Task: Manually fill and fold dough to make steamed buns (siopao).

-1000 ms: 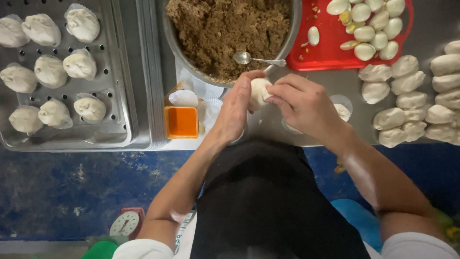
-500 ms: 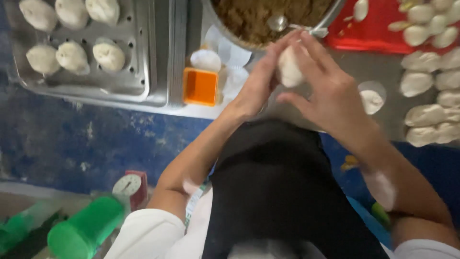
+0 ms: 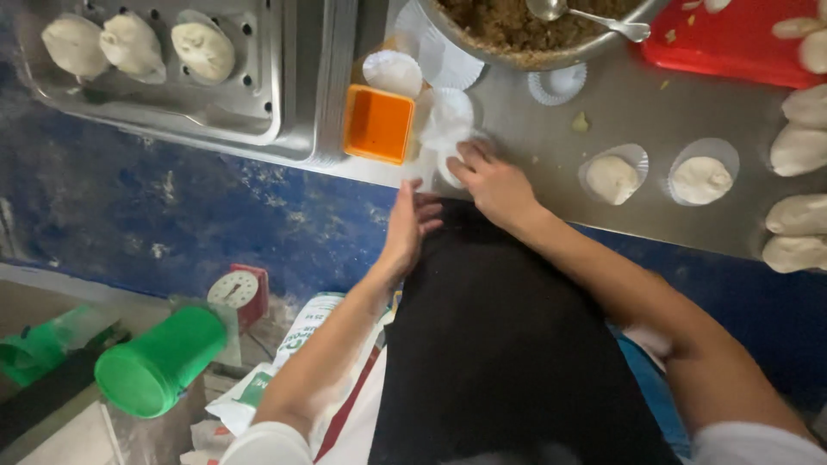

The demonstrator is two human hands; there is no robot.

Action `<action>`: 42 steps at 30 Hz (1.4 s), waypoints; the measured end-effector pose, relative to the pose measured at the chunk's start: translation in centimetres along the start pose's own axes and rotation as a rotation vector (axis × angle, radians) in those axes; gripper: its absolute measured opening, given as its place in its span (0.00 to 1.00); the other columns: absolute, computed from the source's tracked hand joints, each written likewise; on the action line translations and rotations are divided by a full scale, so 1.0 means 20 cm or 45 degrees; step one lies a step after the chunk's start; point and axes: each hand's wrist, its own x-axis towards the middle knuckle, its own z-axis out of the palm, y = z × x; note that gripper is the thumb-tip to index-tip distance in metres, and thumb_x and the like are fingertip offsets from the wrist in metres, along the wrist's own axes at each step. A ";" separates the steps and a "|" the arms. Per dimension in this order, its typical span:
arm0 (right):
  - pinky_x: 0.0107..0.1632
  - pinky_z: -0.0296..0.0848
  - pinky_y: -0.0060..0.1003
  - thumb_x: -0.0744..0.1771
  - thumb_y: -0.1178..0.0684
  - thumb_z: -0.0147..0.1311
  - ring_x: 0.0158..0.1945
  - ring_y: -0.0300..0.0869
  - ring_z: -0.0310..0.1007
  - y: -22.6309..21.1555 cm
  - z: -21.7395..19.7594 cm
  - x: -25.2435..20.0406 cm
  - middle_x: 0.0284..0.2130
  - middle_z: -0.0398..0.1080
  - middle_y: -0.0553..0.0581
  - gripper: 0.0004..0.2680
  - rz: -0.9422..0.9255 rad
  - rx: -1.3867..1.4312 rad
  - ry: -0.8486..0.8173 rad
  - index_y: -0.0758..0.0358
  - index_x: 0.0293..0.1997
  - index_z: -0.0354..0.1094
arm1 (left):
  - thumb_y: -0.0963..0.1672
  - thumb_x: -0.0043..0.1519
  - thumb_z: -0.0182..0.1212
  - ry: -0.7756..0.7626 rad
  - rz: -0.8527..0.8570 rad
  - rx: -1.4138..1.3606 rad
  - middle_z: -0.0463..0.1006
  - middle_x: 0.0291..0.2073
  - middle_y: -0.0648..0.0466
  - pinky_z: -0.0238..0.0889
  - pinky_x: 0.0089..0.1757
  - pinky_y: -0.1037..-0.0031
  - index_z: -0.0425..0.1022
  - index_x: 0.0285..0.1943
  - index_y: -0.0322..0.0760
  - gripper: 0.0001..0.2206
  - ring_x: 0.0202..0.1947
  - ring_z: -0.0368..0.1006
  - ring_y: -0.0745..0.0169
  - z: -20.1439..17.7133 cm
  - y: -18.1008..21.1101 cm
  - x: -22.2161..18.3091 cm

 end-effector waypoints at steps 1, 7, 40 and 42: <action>0.55 0.75 0.43 0.62 0.63 0.62 0.59 0.56 0.76 0.02 0.05 -0.01 0.59 0.72 0.63 0.18 -0.017 -0.069 -0.020 0.61 0.60 0.71 | 0.61 0.68 0.36 0.047 -0.171 -0.167 0.69 0.63 0.40 0.67 0.51 0.58 0.54 0.76 0.37 0.35 0.55 0.69 0.47 0.03 -0.04 0.00; 0.54 0.77 0.38 0.63 0.56 0.67 0.51 0.46 0.79 -0.02 -0.11 -0.03 0.53 0.77 0.60 0.20 0.502 0.898 -0.131 0.59 0.62 0.70 | 0.62 0.71 0.32 -0.202 -0.417 -0.780 0.64 0.66 0.41 0.61 0.59 0.55 0.50 0.78 0.34 0.36 0.64 0.64 0.44 0.21 0.06 0.05; 0.37 0.74 0.33 0.67 0.60 0.61 0.41 0.40 0.75 0.85 -0.79 -1.19 0.43 0.71 0.54 0.08 1.302 1.421 1.350 0.59 0.50 0.69 | 0.63 0.68 0.34 -0.711 -0.225 -0.254 0.75 0.56 0.42 0.66 0.53 0.58 0.65 0.69 0.34 0.36 0.52 0.72 0.50 0.57 0.62 0.19; 0.38 0.75 0.33 0.68 0.60 0.60 0.42 0.40 0.76 0.62 -0.88 -1.06 0.43 0.72 0.53 0.08 1.217 1.606 1.344 0.59 0.51 0.68 | 0.63 0.69 0.35 -0.766 -0.231 -0.290 0.75 0.56 0.42 0.65 0.52 0.59 0.65 0.69 0.34 0.35 0.51 0.72 0.50 0.70 0.62 0.22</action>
